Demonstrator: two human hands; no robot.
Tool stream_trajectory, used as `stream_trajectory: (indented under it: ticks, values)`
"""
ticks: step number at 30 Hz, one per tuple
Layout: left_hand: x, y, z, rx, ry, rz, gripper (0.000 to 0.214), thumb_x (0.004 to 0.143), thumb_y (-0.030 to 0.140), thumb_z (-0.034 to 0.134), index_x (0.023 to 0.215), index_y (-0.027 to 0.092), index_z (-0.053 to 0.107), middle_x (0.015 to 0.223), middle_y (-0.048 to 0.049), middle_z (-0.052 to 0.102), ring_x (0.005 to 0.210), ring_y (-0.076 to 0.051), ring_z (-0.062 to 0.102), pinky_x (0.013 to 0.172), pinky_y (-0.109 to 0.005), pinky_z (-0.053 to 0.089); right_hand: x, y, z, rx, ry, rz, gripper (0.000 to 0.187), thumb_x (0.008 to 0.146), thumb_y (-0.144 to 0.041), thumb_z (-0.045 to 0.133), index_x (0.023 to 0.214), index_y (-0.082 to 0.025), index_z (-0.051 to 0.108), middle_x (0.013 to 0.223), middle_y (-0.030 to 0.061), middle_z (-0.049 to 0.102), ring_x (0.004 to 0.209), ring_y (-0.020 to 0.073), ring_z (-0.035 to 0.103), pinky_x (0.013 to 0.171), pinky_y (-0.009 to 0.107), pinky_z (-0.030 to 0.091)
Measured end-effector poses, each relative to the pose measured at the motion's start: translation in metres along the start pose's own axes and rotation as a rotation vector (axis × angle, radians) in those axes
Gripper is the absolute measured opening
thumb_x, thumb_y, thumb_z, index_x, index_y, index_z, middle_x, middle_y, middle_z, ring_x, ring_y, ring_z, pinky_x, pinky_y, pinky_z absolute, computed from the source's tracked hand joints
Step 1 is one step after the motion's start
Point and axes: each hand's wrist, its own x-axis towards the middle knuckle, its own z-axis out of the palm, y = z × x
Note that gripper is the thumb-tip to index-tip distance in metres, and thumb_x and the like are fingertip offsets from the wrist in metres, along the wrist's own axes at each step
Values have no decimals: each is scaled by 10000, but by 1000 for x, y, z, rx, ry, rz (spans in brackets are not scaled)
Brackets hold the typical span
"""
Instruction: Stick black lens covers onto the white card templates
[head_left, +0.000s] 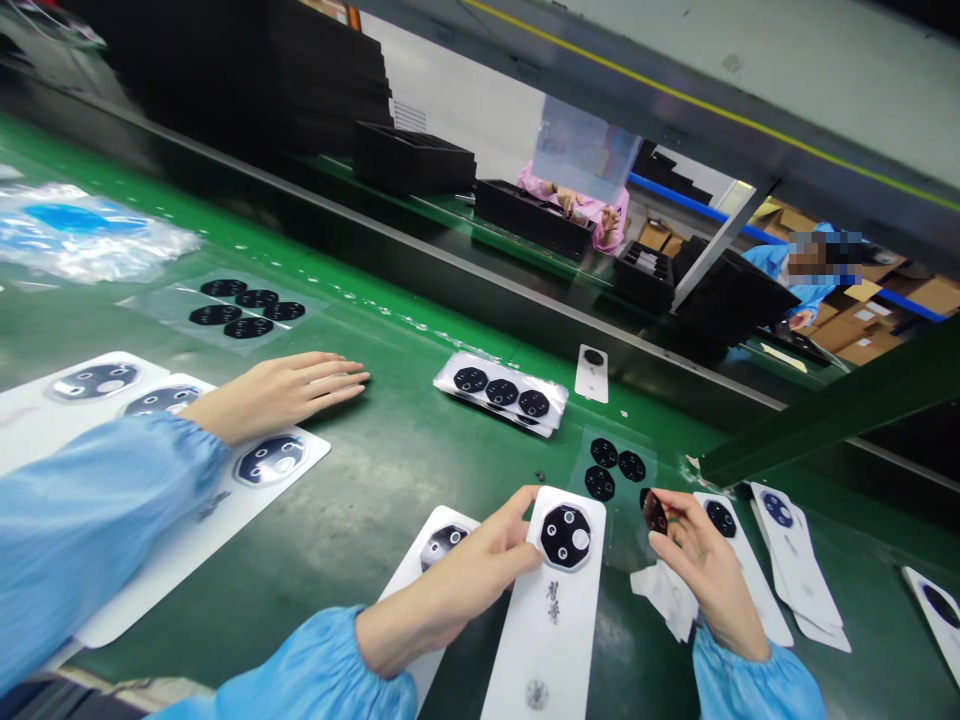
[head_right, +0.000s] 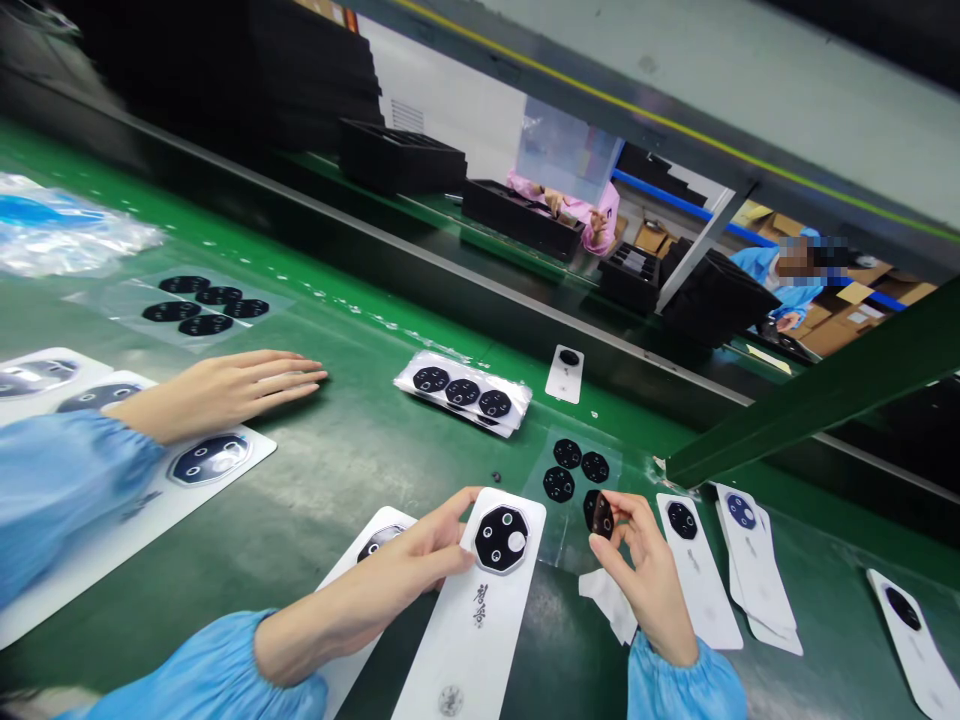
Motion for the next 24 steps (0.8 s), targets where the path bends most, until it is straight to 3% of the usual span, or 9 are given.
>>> stream_trajectory:
  ticks: [15, 24]
  values:
    - [1, 2, 1, -8, 82, -25, 372, 752, 114, 482, 1114, 193, 446, 766, 22, 628, 656, -113, 567, 593, -216, 386, 0, 1, 0, -9, -35, 34, 367, 802, -419, 603, 1113, -239, 530, 1057, 62, 531, 966, 206, 551, 746, 295, 477]
    - [0, 2, 3, -15, 35, 5, 460, 740, 94, 463, 1182, 194, 384, 828, 2, 648, 693, -134, 593, 620, -240, 429, -1, -2, 0, -50, -9, 0, 353, 800, -392, 611, 1114, -254, 528, 1047, 46, 509, 807, 161, 543, 707, 292, 476]
